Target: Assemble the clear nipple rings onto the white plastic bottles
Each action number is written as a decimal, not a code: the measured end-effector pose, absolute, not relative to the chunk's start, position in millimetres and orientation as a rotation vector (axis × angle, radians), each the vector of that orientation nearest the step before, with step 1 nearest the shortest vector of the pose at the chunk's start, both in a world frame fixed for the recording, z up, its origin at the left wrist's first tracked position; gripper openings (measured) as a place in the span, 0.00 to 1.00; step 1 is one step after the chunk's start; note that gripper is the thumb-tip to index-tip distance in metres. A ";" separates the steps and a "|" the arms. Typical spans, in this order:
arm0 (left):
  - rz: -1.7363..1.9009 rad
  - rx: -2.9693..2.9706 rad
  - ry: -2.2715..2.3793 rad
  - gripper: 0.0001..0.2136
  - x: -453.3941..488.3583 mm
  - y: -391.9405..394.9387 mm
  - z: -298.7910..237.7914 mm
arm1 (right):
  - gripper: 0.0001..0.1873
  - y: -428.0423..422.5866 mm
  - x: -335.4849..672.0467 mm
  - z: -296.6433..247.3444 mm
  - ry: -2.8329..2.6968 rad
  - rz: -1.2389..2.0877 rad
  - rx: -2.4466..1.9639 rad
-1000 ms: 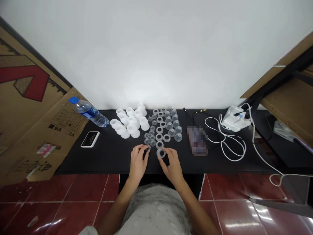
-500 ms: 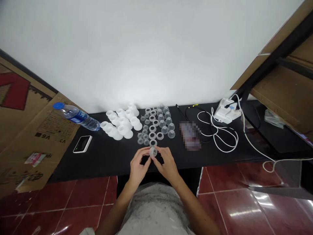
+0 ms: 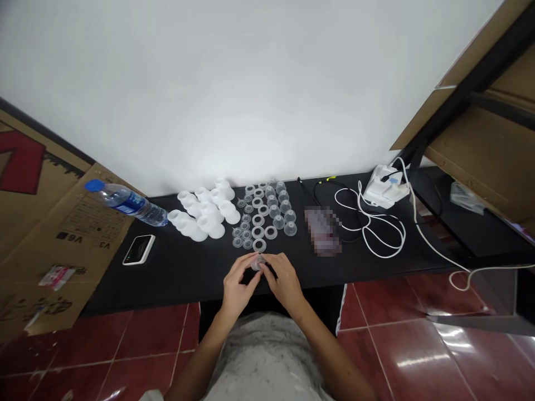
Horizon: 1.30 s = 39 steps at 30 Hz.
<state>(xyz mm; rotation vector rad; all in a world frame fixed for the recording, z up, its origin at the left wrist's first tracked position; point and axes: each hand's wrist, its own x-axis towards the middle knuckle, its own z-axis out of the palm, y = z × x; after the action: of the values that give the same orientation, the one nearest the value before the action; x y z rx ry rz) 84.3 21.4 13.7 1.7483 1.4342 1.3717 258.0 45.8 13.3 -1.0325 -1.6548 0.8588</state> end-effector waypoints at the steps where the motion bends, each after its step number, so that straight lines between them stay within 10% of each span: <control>1: 1.381 1.753 1.441 0.15 85.1 21.0 12.8 | 0.14 46.4 257.8 12.4 -1.621 0.867 -1.033; 39: 1.296 2.008 1.451 0.18 91.4 18.2 17.4 | 0.09 39.8 260.9 12.9 -1.560 0.753 -1.041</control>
<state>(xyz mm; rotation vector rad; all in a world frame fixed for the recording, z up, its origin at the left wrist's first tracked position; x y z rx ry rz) 91.4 18.2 17.4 2.0076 1.4511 1.2961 260.9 39.8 12.9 -1.0411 -1.5602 0.7534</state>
